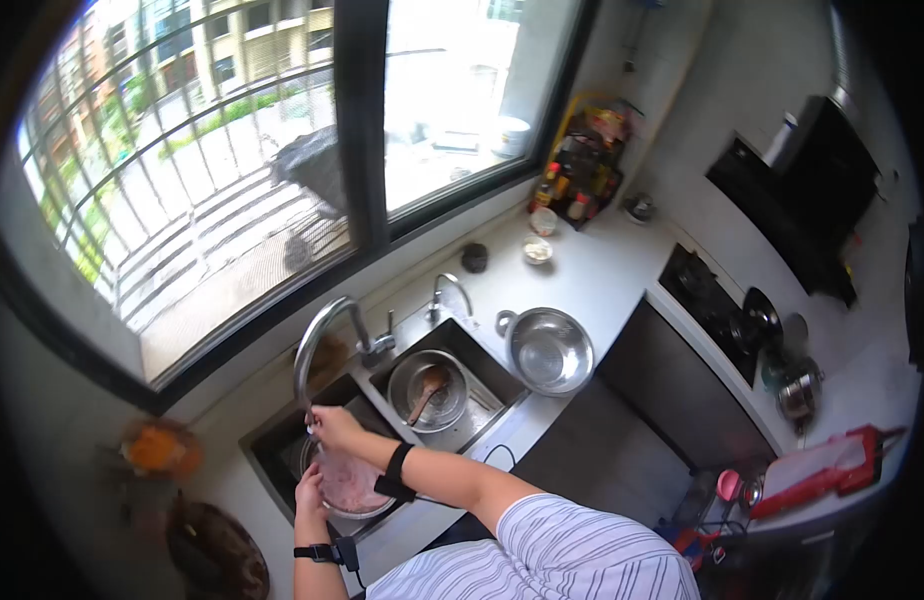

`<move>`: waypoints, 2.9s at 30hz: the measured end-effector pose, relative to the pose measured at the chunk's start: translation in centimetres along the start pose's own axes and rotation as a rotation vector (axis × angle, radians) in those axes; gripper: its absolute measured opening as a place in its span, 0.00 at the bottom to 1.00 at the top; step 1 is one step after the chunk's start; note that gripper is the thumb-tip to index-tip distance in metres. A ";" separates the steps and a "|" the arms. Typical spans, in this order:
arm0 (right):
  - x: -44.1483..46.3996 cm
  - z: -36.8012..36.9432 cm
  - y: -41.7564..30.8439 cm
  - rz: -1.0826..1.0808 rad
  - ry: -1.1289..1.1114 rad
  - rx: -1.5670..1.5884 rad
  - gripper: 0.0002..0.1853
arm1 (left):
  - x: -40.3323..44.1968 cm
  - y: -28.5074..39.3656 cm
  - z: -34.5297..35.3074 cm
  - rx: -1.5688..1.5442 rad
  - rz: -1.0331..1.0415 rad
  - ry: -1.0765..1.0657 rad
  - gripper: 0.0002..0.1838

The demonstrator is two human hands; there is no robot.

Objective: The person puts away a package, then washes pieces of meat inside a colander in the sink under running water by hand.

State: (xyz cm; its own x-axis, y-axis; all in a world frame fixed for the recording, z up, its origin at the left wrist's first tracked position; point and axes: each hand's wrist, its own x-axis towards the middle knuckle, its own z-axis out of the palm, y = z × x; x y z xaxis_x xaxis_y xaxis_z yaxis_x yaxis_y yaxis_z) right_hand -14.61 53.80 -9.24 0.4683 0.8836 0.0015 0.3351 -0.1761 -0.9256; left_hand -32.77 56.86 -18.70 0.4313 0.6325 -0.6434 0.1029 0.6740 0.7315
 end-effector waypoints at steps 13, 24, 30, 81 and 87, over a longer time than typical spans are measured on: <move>0.2 -2.6 0.0 -0.011 -0.338 -0.087 0.07 | -3.9 0.1 -5.3 0.001 0.099 0.236 0.24; -6.0 1.1 10.1 0.136 -0.227 -0.098 0.18 | -1.3 -2.6 -7.6 -0.092 -0.040 0.294 0.21; -4.0 8.9 29.6 0.490 -0.266 -0.335 0.31 | -3.8 -3.1 -7.9 -0.235 0.007 0.324 0.17; -4.2 2.2 5.4 0.174 -0.044 0.138 0.26 | -7.2 0.9 -10.6 -0.578 0.140 0.284 0.12; 1.6 5.7 2.9 0.155 -0.149 0.150 0.21 | -6.2 1.4 -10.0 -0.535 0.158 0.262 0.12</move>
State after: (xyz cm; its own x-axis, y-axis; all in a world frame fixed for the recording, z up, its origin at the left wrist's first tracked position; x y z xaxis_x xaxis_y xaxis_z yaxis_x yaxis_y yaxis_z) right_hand -17.51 57.18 -14.11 0.3758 0.9069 -0.1904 0.1383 -0.2581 -0.9562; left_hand -44.25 57.70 -15.88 0.1632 0.7673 -0.6202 -0.4379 0.6197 0.6514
